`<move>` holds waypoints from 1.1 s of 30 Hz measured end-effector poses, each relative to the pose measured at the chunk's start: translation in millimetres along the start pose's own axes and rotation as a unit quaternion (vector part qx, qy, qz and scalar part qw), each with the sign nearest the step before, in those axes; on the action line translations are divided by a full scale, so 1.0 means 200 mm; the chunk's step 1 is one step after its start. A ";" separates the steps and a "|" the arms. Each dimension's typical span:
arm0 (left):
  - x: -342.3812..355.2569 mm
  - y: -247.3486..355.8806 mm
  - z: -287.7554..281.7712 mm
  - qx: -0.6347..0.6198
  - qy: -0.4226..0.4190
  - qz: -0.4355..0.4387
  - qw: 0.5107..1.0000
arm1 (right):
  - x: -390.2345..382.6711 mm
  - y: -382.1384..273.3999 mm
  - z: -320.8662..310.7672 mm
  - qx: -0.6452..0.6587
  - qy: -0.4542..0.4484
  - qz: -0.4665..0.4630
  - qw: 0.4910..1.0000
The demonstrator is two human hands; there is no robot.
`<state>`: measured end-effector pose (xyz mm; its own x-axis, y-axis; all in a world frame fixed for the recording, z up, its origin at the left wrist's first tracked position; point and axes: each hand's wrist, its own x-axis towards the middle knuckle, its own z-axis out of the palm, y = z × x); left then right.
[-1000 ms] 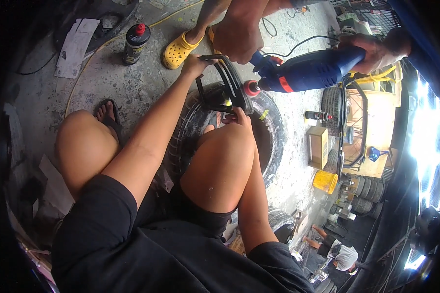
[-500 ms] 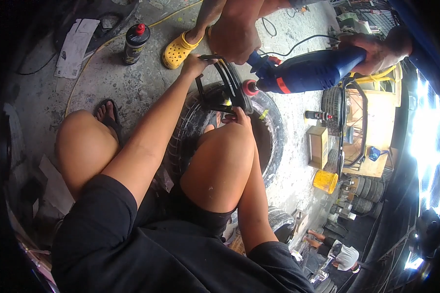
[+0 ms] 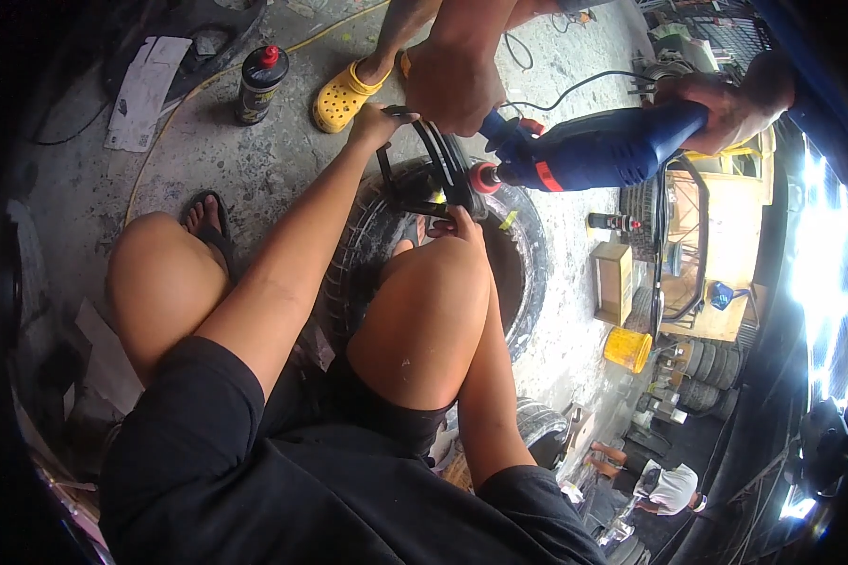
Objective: Repairing and polishing a car side mirror housing using a power drill.
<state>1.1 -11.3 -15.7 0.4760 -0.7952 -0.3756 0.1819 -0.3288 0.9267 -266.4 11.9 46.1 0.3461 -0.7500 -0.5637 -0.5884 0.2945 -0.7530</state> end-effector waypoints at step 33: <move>0.05 -0.04 0.03 -0.005 0.013 -0.008 1.000 | 0.05 0.08 -0.06 -0.012 -0.002 -0.031 0.999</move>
<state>-0.6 -18.9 -26.7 0.4953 -0.7758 -0.3909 0.1993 -0.3365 0.9204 -280.9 1.9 32.0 0.3855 -0.7632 -0.5185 -0.5832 0.2340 -0.7779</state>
